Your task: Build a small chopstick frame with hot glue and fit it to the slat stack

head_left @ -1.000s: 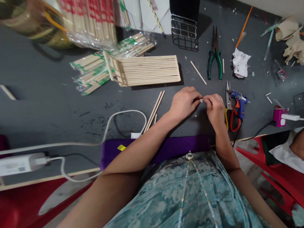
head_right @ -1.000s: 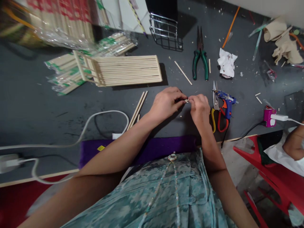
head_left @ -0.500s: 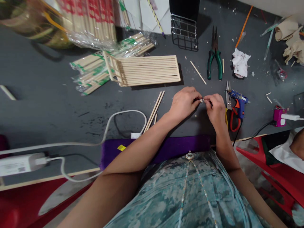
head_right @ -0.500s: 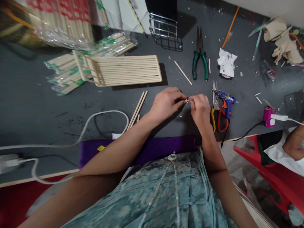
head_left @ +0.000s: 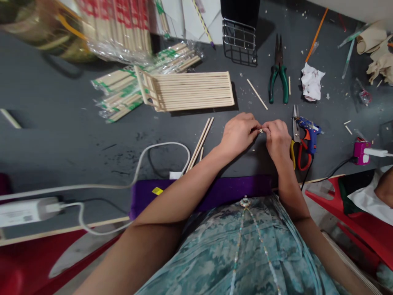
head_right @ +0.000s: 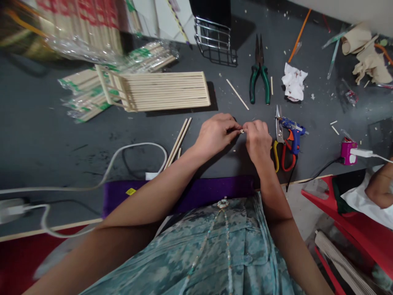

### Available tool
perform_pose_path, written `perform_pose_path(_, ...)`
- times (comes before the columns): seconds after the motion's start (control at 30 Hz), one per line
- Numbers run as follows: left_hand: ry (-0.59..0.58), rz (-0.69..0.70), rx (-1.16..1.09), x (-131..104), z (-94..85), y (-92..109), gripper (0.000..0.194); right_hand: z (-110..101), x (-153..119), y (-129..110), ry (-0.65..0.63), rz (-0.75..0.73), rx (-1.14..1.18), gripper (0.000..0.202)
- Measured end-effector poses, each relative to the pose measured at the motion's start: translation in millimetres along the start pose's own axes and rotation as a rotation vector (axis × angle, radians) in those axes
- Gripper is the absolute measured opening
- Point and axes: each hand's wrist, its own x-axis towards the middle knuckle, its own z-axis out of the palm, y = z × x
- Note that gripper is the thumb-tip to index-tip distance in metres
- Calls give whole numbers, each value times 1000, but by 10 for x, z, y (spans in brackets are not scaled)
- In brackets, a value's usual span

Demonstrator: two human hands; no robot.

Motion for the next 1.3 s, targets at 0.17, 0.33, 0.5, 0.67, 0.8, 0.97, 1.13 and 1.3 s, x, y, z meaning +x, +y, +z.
perform_pose_path(0.17, -5, 4, 10, 0, 2, -3, 16, 45, 8, 6, 37, 22, 2, 30)
perform_pose_path(0.33, -7, 3, 34, 1, 2, 4, 16, 62, 12, 13, 74, 16, -22, 33)
perform_pose_path(0.5, -10, -1, 32, 3, 0, 11, 16, 56, 7, 22, 74, 5, -28, 33)
perform_pose_path(0.67, -2, 0, 22, 4, -6, 17, 15, 25, -5, 20, 36, 1, -22, 31)
perform_pose_path(0.8, -16, -2, 23, 7, -12, 20, 15, -5, -14, 15, 10, 11, 2, 30)
perform_pose_path(0.97, -11, 8, 26, 9, -12, 22, 14, -12, -23, 14, 8, 37, 66, 28)
perform_pose_path(1.13, 0, 23, 8, 4, -7, 13, 14, -17, -19, 28, 1, 68, 137, 28)
perform_pose_path(1.3, -10, 36, 26, -2, -8, -1, 15, -24, 7, 51, -37, 96, 191, 29)
